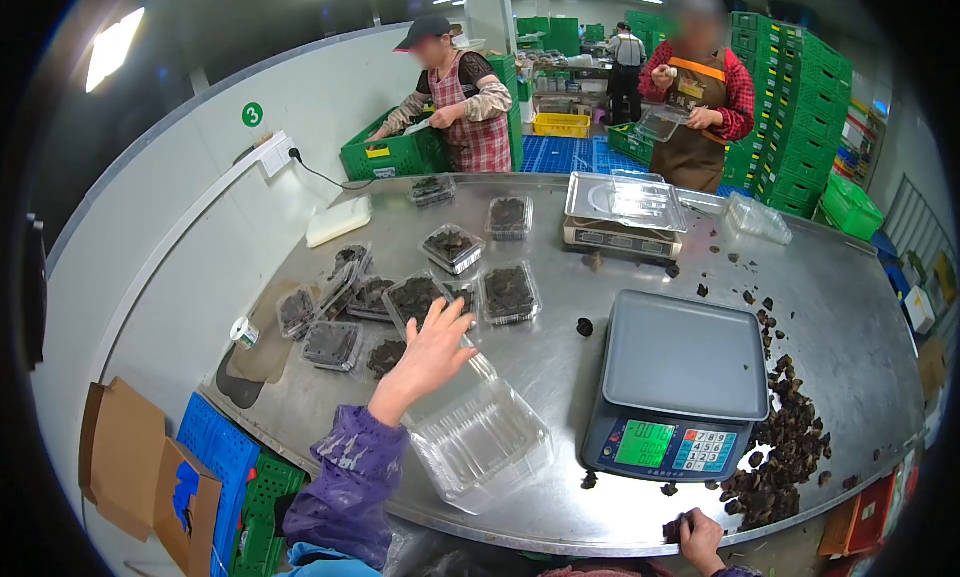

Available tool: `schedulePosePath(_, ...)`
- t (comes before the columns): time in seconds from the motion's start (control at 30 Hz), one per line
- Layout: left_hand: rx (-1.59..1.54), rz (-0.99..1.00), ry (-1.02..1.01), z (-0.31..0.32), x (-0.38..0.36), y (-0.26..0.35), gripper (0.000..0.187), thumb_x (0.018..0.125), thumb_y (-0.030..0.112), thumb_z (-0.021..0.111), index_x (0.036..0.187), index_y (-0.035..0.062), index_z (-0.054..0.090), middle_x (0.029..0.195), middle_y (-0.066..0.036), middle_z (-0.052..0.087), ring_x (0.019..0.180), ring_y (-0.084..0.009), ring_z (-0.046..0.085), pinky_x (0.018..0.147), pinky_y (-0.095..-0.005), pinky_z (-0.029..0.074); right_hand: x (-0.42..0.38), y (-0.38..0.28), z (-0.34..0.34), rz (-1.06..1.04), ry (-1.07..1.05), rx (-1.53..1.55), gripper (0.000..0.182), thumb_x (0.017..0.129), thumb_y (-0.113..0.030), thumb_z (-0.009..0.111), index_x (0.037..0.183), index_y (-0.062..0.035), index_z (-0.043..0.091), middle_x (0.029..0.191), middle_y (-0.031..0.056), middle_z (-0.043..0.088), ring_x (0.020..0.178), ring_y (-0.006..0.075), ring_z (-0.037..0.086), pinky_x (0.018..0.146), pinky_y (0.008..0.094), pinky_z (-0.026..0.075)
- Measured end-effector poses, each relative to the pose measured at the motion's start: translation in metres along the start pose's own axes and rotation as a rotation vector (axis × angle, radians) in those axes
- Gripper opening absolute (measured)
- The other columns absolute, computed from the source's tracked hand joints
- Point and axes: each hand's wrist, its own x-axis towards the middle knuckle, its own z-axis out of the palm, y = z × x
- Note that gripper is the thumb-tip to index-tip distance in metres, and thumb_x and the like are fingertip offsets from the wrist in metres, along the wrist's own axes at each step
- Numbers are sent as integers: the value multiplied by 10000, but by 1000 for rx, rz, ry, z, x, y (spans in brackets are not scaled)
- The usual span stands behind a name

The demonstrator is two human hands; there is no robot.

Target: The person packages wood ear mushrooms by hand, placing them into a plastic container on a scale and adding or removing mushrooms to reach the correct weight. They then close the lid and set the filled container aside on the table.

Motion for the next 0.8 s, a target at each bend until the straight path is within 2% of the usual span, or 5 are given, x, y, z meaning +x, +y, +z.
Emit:
schedulePosePath(0.2,38,-12,313,-41,23,21,701,833,261,641,1411,94,280,1369,-219,366,1287,-379,315,962,-631,300,1,-3,-2,-16,12,6,120,783,-163,619,758,-52,580,651,166,606,626,378,600,578,462,455)
schedulePosePath(0.33,-57,278,251,-6,-19,36,484,805,227,654,1197,-10,500,1186,-224,544,1117,-351,521,931,-443,422,-1,1,2,-7,13,20,125,783,-170,622,756,-55,581,656,165,605,628,375,598,581,463,456)
schedulePosePath(0.37,-119,258,51,-5,-44,51,436,810,239,654,1140,-21,539,1103,-228,591,1035,-368,573,879,-416,466,-1,0,1,-9,6,16,127,782,-170,622,753,-54,579,661,165,606,634,372,600,583,466,456)
schedulePosePath(0.47,-244,145,-154,34,-115,69,367,818,262,630,1053,-5,540,974,-197,596,891,-383,584,734,-444,481,-2,-1,-1,-27,-12,44,145,784,-188,616,753,-51,578,669,172,608,640,376,602,591,469,461)
schedulePosePath(0.8,-60,34,-18,52,-153,59,276,787,57,623,1050,-24,604,926,-196,626,785,-330,615,690,-373,485,-1,6,-4,-174,-163,122,165,816,-254,575,878,-103,599,801,86,640,751,294,626,621,421,489)
